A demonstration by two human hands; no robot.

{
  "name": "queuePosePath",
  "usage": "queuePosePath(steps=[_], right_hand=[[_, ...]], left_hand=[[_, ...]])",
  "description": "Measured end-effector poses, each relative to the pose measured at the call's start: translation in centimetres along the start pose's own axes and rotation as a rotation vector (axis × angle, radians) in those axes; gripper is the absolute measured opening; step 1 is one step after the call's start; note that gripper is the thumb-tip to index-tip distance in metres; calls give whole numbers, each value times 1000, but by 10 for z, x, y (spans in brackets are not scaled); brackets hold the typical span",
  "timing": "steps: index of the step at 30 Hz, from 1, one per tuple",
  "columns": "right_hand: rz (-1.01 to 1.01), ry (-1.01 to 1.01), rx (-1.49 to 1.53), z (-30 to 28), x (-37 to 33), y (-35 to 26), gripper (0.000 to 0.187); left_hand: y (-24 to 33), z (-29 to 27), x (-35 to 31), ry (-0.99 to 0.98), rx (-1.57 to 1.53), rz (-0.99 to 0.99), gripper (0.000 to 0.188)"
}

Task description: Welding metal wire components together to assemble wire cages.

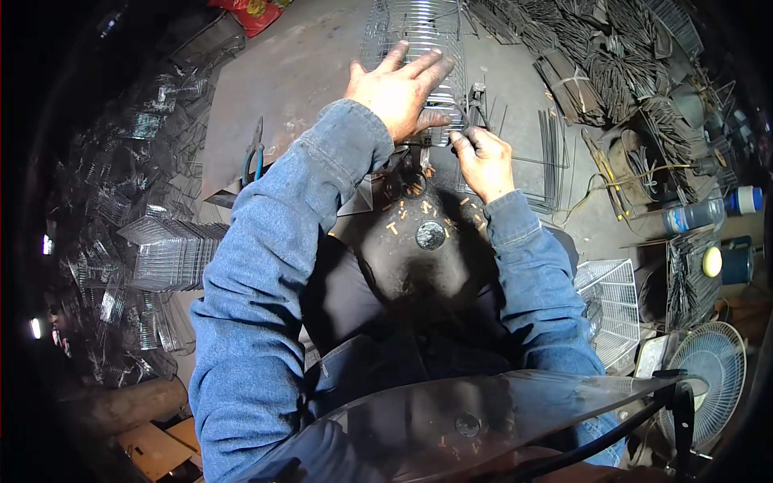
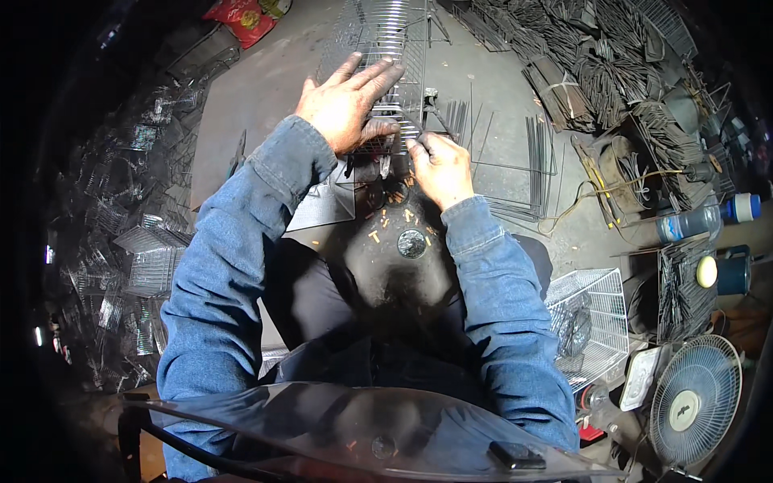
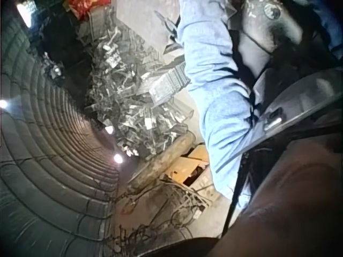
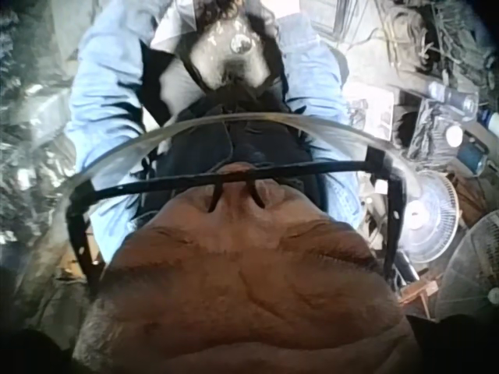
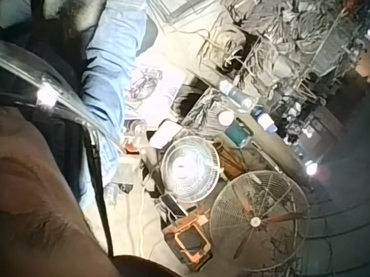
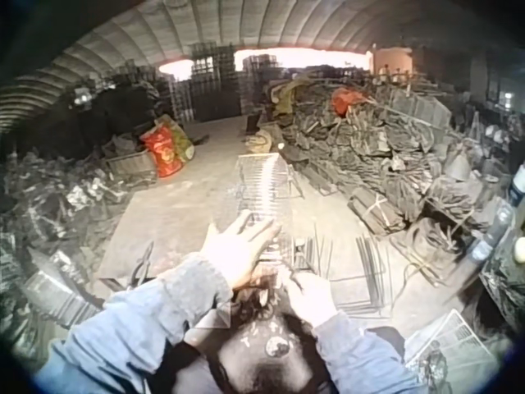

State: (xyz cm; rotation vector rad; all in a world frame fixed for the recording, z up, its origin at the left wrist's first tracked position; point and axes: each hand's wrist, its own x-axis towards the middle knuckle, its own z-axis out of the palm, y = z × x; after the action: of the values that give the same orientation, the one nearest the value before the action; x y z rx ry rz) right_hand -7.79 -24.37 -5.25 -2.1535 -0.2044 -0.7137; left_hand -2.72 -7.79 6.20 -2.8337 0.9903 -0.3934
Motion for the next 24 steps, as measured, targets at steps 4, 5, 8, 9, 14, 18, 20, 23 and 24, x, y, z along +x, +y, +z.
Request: queuePosePath(steps=[4,5,8,9,14,18,20,23,24], right_hand=[[39,-10,47,3,0,-5,16],[70,-26,77,3,0,-6,17],[80,-51,96,1,2,-8,17],[83,-50,96,1,2,-7,17],[151,-38,79,1,-3,-13,20],[445,-350,-45,28,-67,12,40],[415,-949,-436,57,-146,44,51],[449,-1294,-231,82,-239,55,56],[253,-1253,-163,84,-253,48,47]], left_hand=[[-3,-2,-1,-31,-6,0,79],[-4,-2,-1,-28,-2,2,79],[-6,0,-2,-14,6,9,78],[-6,0,-1,-6,8,12,78],[-8,0,-4,1,21,9,77],[-9,1,-3,17,10,16,78],[-7,1,0,30,3,31,78],[-11,6,0,19,11,20,77],[-12,6,1,21,8,18,77]])
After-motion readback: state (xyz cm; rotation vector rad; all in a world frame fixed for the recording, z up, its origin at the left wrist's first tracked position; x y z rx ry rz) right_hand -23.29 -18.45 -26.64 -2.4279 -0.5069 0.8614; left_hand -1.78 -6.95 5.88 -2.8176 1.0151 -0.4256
